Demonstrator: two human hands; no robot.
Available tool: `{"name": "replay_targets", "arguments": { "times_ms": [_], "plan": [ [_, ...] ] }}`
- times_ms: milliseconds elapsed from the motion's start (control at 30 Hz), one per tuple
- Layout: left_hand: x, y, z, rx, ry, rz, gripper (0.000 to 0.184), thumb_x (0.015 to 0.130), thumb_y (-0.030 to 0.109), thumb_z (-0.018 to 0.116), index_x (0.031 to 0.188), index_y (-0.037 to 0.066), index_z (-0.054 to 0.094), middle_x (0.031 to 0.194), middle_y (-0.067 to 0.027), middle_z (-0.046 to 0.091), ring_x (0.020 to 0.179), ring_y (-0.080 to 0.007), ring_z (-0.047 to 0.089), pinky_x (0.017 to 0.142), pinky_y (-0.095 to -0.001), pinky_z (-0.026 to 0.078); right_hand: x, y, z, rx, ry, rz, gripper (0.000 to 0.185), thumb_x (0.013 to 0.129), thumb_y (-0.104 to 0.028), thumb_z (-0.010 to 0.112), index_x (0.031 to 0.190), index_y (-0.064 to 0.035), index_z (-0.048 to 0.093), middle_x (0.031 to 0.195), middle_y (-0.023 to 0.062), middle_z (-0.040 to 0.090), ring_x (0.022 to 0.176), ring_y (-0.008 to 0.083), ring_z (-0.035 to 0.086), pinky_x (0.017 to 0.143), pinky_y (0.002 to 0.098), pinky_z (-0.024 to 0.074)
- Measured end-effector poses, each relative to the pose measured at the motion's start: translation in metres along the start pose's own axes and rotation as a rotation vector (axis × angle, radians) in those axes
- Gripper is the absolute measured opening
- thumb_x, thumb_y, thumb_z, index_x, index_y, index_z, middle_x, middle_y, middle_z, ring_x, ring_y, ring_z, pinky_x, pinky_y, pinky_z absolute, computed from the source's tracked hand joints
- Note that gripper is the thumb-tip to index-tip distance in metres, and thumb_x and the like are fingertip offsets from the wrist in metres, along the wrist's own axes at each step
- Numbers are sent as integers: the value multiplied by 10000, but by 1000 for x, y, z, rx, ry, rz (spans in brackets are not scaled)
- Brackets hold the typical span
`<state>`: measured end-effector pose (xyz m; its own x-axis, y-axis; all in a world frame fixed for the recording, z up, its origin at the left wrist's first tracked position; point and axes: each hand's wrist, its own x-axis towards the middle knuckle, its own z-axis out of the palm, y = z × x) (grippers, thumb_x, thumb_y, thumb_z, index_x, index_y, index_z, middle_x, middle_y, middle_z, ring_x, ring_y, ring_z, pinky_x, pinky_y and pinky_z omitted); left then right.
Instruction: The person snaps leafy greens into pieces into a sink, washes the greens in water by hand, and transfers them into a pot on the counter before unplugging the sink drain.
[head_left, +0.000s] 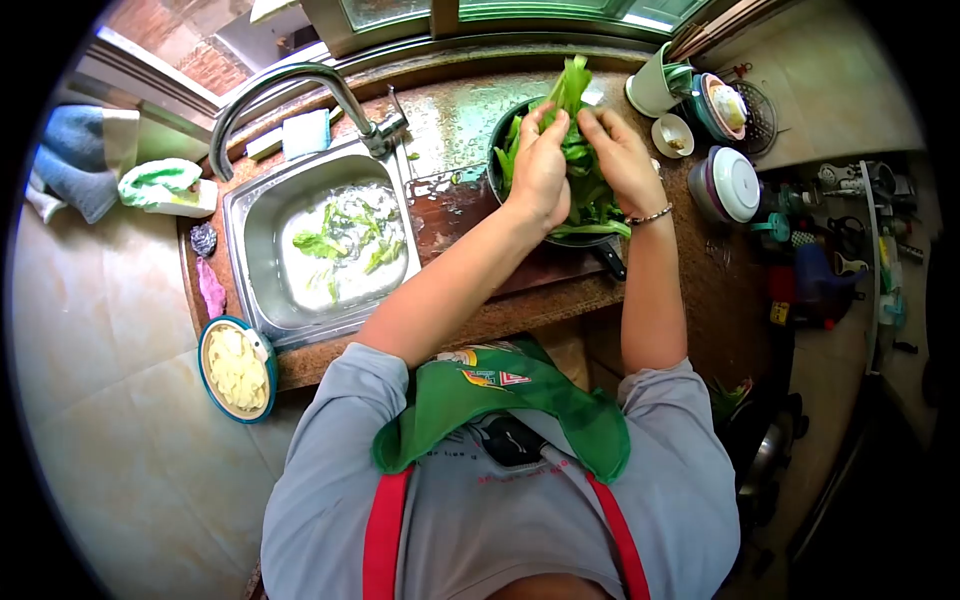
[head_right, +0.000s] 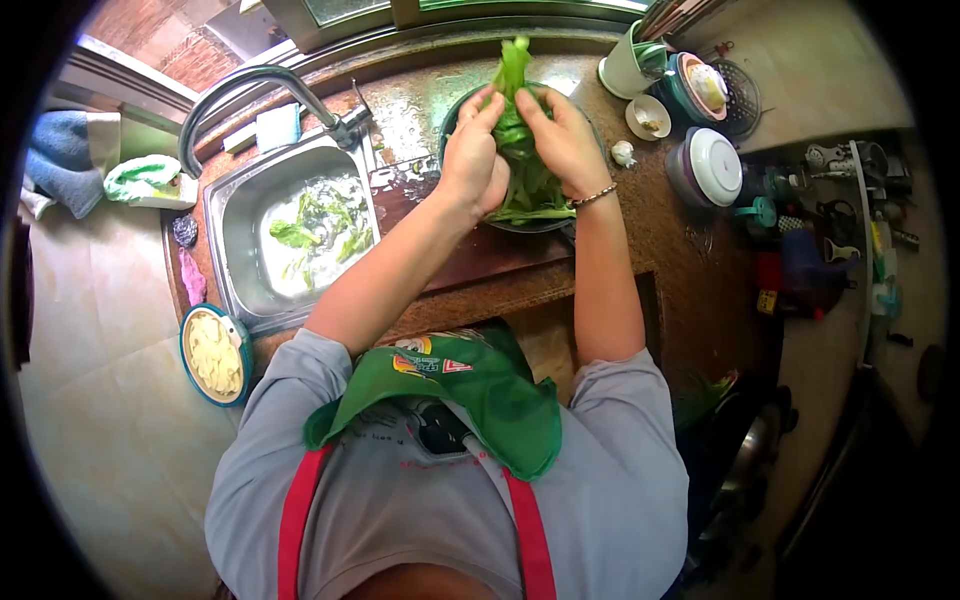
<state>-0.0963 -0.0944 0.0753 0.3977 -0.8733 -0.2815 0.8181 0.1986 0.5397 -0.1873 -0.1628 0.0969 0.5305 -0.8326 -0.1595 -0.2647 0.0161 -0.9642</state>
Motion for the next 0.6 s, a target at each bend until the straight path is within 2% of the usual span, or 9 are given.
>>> {"name": "replay_targets", "arguments": {
  "times_ms": [67, 100, 133, 267, 333, 367, 467, 500, 600],
  "plan": [
    [18, -18, -21, 118, 53, -186, 424, 951, 224, 520, 1330, 68, 409, 1281, -108, 485, 1154, -227, 490, 1025, -407, 358, 7, 29, -17, -315, 30, 15, 526, 901, -373, 597, 1215, 45, 539, 1080, 181, 641, 1014, 211, 602, 864, 303, 456],
    [23, -22, -33, 111, -35, -279, 570, 932, 272, 539, 1396, 56, 285, 1403, -153, 309, 1287, -247, 286, 1080, -414, 224, 9, 39, -25, -509, 46, -42, 609, 861, -425, 621, 1256, 28, 516, 1223, 289, 546, 1150, 350, 545, 966, 377, 417],
    [24, -19, -40, 104, -123, -373, 731, 914, 320, 558, 1462, 44, 161, 1526, -198, 133, 1420, -268, 82, 1134, -422, 89, 6, 39, -25, -507, 46, -39, 609, 861, -425, 621, 1256, 28, 516, 1223, 289, 546, 1150, 350, 545, 966, 377, 417],
    [17, 2, -37, 192, -174, -514, 771, 912, 369, 547, 1478, 63, 122, 1544, -198, 41, 1431, -276, 14, 1134, -481, 50, -2, 45, -29, -834, 141, -157, 506, 909, -395, 560, 1304, -82, 515, 1422, 320, 306, 1315, 436, 336, 1057, 424, 325],
    [-11, 36, -8, 283, -32, -586, 733, 908, 403, 557, 1463, 71, 212, 1547, -170, 9, 1398, -449, 2, 1066, -654, 139, 4, 70, -25, -943, -132, -118, 508, 926, -402, 498, 1334, -100, 485, 1438, 314, 279, 1309, 447, 329, 1075, 450, 296],
    [-5, 37, -20, 385, -129, -612, 874, 870, 468, 587, 1491, 90, 101, 1533, -145, -178, 1352, -510, -157, 1035, -708, 46, 6, 85, -20, -969, -143, -98, 488, 936, -395, 476, 1336, -116, 486, 1440, 310, 279, 1312, 444, 325, 1080, 457, 286],
    [-16, 50, -32, 430, -150, -547, 836, 876, 455, 588, 1484, 91, 143, 1543, -152, -106, 1370, -501, -85, 1049, -691, 78, 15, 91, -16, -1035, -212, -49, 476, 942, -407, 459, 1350, -162, 480, 1441, 305, 282, 1301, 432, 357, 1077, 450, 300],
    [-24, 58, -33, 492, -120, -473, 670, 899, 398, 584, 1418, 61, 327, 1511, -179, 184, 1368, -417, 198, 1063, -597, 236, 13, 77, -16, -1028, -208, 6, 489, 936, -426, 468, 1357, -177, 475, 1442, 304, 281, 1292, 426, 376, 1068, 439, 319],
    [-40, 83, -62, 563, -218, -322, 442, 920, 325, 579, 1256, 44, 519, 1310, -146, 498, 1211, -259, 468, 987, -427, 393, -1, 23, -21, -1022, -148, 31, 563, 890, -506, 535, 1364, -208, 476, 1461, 301, 240, 1288, 415, 393, 1050, 422, 354]
  ]
}}
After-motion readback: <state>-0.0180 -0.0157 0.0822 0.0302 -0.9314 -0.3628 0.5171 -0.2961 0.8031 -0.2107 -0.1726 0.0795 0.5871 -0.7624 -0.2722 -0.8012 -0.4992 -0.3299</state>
